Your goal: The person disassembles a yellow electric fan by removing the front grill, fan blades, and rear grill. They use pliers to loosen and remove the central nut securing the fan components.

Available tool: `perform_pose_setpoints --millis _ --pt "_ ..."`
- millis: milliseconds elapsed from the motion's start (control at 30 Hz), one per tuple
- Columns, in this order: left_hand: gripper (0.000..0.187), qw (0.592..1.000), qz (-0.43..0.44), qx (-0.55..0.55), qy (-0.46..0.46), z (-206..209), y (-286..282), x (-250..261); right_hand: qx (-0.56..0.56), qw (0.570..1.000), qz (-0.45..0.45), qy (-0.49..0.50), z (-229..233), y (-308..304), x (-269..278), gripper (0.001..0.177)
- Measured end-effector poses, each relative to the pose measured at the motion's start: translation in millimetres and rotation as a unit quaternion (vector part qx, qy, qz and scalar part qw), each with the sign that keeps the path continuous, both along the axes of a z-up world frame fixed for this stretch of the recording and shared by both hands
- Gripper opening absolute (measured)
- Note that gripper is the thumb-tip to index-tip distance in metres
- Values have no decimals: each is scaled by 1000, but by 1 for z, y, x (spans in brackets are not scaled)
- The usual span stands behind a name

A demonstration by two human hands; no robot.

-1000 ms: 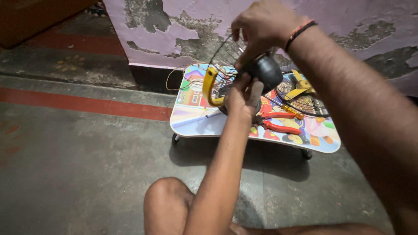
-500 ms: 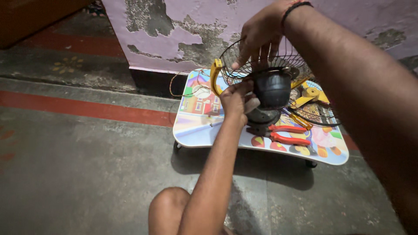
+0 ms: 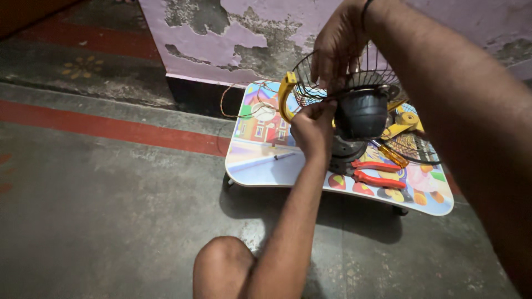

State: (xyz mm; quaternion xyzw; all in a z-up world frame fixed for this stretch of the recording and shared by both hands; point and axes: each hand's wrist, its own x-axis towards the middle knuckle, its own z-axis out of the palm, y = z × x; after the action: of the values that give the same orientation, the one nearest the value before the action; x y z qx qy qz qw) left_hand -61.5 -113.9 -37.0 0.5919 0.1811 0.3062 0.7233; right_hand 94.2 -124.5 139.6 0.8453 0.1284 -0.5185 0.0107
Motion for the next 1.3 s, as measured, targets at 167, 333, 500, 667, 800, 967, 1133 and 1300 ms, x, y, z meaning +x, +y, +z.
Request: perform_pose_setpoints --millis 167,333,500,667,800,967,1133,1300 --pt "25 999 23 -40 8 0 -14 5 17 1000 1 -19 4 -6 -13 76" --pt "26 998 44 -44 5 -4 -26 -1 30 999 17 -25 7 -11 -28 77" --pt "23 995 78 -33 -48 -7 -34 -3 36 999 24 -23 5 -15 -38 78" --pt "20 993 74 -55 -68 -12 -37 1 42 998 31 -27 8 -16 -41 79" --pt "21 996 49 -46 -56 -15 -25 1 43 998 41 -30 11 -10 -41 79" --pt "23 996 42 9 -72 -14 -16 -11 48 997 48 -29 9 1 -42 80" --pt "23 998 60 -7 -28 -8 -18 -9 49 997 54 -31 7 3 -44 81" --pt "19 996 64 -7 -62 -8 -22 -6 62 996 58 -32 6 7 -47 83"
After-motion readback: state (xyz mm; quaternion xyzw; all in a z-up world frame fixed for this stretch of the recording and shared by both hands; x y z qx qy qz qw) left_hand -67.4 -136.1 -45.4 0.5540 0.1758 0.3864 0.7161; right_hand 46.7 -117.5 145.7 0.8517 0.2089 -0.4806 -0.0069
